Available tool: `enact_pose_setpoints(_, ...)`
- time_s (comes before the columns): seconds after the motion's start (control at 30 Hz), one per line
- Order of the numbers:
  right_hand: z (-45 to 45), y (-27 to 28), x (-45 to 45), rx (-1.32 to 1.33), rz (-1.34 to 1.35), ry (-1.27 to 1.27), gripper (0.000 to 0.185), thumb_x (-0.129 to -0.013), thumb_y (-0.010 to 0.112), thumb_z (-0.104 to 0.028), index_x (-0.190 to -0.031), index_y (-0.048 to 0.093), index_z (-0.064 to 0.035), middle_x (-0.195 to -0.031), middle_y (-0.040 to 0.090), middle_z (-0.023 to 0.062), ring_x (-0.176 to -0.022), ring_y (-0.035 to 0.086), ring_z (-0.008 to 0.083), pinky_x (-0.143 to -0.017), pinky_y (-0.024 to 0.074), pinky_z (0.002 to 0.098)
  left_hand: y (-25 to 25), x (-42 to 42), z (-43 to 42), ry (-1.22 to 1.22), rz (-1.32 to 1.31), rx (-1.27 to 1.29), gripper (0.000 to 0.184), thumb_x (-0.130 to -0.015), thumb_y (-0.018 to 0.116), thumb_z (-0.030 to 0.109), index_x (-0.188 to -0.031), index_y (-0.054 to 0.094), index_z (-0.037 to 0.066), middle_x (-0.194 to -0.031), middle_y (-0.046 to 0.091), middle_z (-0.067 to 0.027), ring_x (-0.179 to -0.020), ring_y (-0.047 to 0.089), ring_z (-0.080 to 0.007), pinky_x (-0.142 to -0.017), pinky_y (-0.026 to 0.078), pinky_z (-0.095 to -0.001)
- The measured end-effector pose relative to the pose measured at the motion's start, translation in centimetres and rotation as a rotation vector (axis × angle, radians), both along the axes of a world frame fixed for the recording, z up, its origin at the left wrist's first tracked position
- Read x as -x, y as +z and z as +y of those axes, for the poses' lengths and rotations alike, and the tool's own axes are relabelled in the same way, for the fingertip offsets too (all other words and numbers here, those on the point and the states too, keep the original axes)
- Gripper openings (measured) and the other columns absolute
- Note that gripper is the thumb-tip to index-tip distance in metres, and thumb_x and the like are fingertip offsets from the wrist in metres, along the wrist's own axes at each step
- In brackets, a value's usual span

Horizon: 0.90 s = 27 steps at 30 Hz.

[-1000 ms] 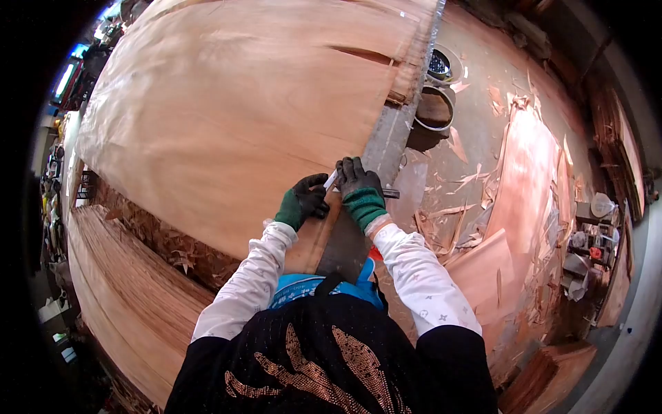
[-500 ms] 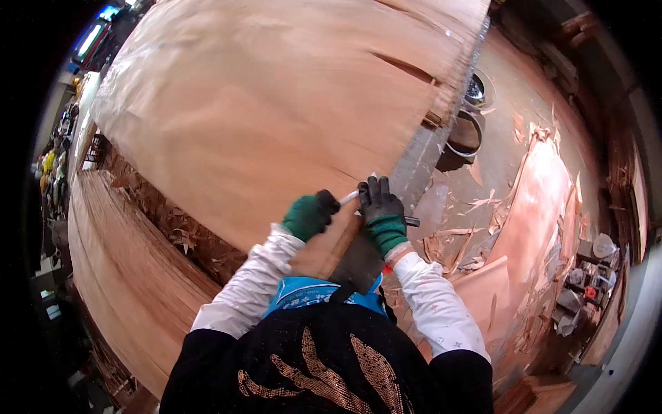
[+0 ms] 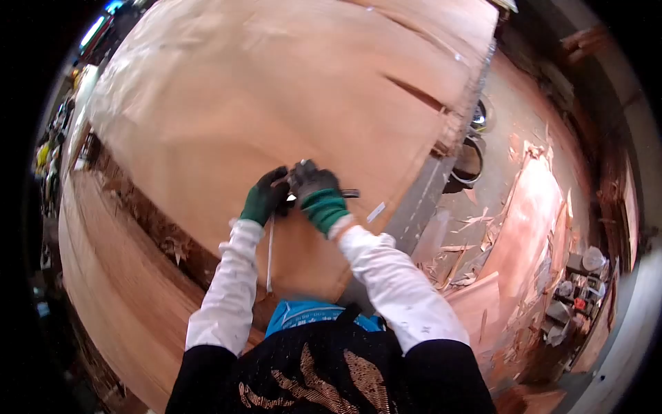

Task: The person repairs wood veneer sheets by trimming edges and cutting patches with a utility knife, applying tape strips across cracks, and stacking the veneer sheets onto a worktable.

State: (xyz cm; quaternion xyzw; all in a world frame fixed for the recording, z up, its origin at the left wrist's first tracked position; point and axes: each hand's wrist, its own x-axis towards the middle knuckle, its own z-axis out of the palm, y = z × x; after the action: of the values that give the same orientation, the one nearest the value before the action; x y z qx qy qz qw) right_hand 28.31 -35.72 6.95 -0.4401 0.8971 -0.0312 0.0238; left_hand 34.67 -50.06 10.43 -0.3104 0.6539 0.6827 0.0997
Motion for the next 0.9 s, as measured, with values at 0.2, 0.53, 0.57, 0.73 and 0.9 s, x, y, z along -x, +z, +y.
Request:
enact_pose_setpoints(0.2, -0.3, -1.8, -1.0, -0.025, 0.175, 0.051, 0.046, -0.086, 0.050, -0.026, -0.128, 0.053, -0.0079, -0.136, 0.046, 0.0135, -0.126, 0.042, 0.0343, -0.089, 0.0442, 0.0463, 3.0, -1.7, -5.2, -0.317, -0.155, 0.546, 0.012, -0.086, 0.057, 0.012, -0.081, 0.058, 0.001, -0.062, 0.059, -0.0100, -0.049, 0.060, -0.0171, -0.041, 0.046, -0.0312)
enact_pose_setpoints(0.53, 16.5, -0.9, 20.2, 0.989, -0.208, -0.792, 0.033, -0.084, 0.050, -0.011, -0.115, 0.056, -0.0013, -0.101, 0.064, 0.0175, -0.089, 0.062, 0.0293, -0.082, 0.0477, 0.0379, 3.9, 3.3, -7.8, -0.026, 0.058, 0.098, 0.018, -0.089, 0.058, 0.011, -0.101, 0.058, -0.002, -0.073, 0.065, -0.0165, -0.051, 0.062, -0.0202, -0.046, 0.052, -0.0288)
enact_pose_setpoints(0.57, 19.7, -2.5, 24.1, 1.008, -0.193, -0.903, 0.029, -0.082, 0.054, -0.011, -0.107, 0.059, 0.0021, -0.092, 0.065, 0.0173, -0.080, 0.063, 0.0271, -0.072, 0.0500, 0.0367, 3.9, 4.0, -6.8, -0.017, 0.094, 0.099, 0.016, -0.089, 0.057, 0.009, -0.101, 0.058, -0.001, -0.073, 0.065, -0.0161, -0.052, 0.062, -0.0200, -0.046, 0.053, -0.0284)
enact_pose_setpoints(0.73, 24.2, 0.9, 31.4, 1.436, -0.817, -1.226, 0.018, -0.081, 0.064, -0.016, -0.090, 0.063, 0.0006, -0.071, 0.064, 0.0109, -0.054, 0.060, 0.0183, -0.047, 0.0461, 0.0306, 3.9, 8.2, -2.0, -0.050, 0.163, 0.016, 0.015, -0.087, 0.056, 0.004, -0.101, 0.058, -0.001, -0.083, 0.065, -0.0146, -0.065, 0.065, -0.0210, -0.050, 0.056, -0.0298)
enact_pose_setpoints(0.9, 25.7, 5.0, 31.5, 1.377, -0.883, -0.929, 0.018, -0.079, 0.068, -0.016, -0.090, 0.061, -0.0042, -0.060, 0.054, 0.0022, -0.044, 0.042, 0.0106, -0.040, 0.0325, 0.0233, 3.9, 10.1, -0.9, -0.095, 0.106, 0.023, 0.015, -0.089, 0.056, 0.006, -0.102, 0.058, -0.001, -0.086, 0.064, -0.0126, -0.069, 0.066, -0.0207, -0.053, 0.057, -0.0309)
